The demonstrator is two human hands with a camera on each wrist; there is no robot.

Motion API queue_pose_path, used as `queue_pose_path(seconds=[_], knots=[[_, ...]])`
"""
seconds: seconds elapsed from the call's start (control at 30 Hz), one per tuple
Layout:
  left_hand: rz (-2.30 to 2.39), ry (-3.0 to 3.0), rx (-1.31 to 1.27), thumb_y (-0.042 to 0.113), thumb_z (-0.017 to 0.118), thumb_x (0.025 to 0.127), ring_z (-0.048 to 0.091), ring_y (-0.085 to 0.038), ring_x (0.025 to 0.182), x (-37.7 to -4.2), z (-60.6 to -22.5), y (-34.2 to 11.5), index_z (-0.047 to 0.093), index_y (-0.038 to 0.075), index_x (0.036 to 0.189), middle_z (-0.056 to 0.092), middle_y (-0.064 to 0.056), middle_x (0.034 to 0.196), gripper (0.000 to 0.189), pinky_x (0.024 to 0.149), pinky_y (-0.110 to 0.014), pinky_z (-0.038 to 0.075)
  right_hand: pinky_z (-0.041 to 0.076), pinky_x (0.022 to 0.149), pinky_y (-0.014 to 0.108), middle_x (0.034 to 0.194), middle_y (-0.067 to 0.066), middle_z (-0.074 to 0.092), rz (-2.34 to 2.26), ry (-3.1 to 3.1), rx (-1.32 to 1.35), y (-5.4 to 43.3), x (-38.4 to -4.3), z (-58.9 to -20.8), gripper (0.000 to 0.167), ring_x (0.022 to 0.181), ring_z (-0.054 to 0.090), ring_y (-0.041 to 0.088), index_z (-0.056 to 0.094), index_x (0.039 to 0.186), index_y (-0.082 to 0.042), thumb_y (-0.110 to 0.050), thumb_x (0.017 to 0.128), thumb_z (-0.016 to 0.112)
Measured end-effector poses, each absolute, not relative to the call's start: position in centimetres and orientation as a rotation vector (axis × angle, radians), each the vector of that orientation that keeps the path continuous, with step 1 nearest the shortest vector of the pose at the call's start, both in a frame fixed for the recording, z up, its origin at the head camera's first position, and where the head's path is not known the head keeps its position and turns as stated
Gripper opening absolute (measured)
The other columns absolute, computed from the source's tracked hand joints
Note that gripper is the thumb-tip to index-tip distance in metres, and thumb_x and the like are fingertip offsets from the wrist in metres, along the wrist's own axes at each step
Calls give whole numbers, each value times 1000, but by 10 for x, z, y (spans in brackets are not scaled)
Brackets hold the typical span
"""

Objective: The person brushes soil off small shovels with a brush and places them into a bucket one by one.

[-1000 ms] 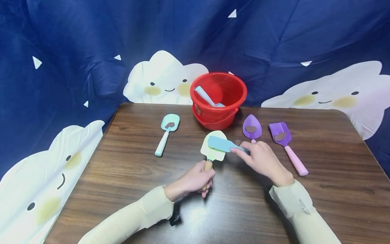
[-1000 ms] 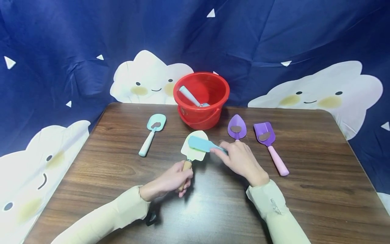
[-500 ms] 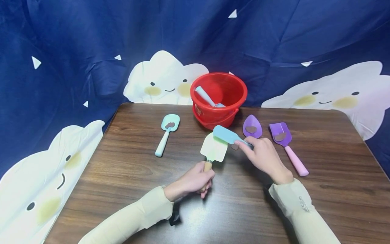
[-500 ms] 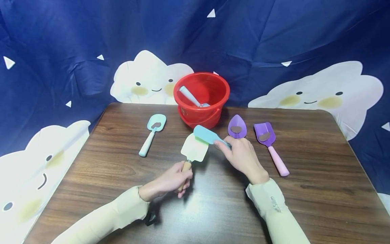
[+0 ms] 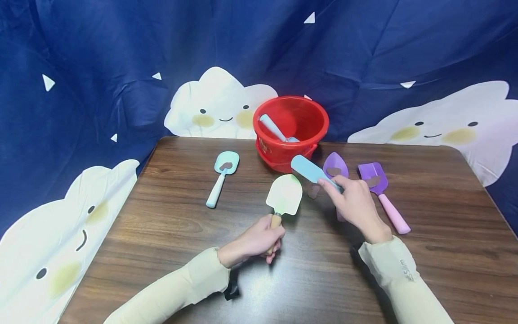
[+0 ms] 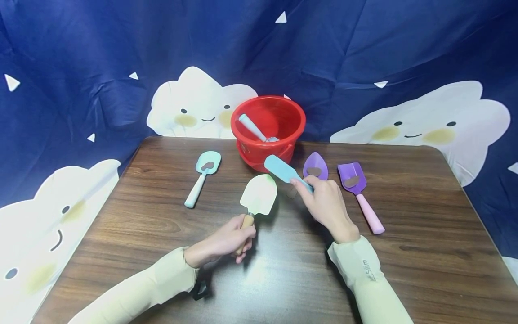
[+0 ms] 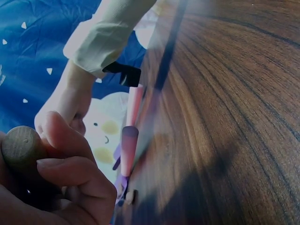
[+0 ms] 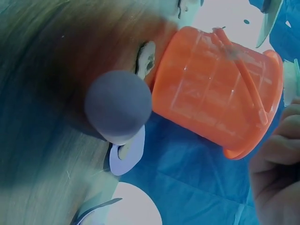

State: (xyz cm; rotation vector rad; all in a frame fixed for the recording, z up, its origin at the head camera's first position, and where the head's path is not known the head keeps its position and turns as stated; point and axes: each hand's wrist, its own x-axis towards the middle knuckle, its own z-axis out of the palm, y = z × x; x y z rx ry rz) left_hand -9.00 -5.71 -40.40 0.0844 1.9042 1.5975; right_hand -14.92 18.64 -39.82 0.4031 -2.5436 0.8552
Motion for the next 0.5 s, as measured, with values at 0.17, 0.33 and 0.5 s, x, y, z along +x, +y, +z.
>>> queue_pose_path(seconds=[0.17,0.33,0.5], knots=[[1599,1908,83,7,43,85,44,-12,32,-90,-404,-57,42,3,91,46,-2,50,7,33,-24,42,30,42,24,43,-6,38,917,-2537,420,185,-148,-397,25,41,39,7,60,68,-13,-25,85,72],[1598,1915,88,9,43,87,44,-12,33,-90,-404,-56,41,4,92,46,-2,51,6,35,-25,44,32,44,21,49,-11,40,929,-2579,550,181,-145,-397,14,47,38,4,66,73,-17,-23,84,74],[1618,1919,83,8,44,87,44,-11,34,-90,-406,-55,41,4,94,47,-1,51,9,35,-23,44,34,54,21,55,-15,40,858,-2652,728,173,-141,-397,17,53,36,5,63,73,-22,-30,86,72]])
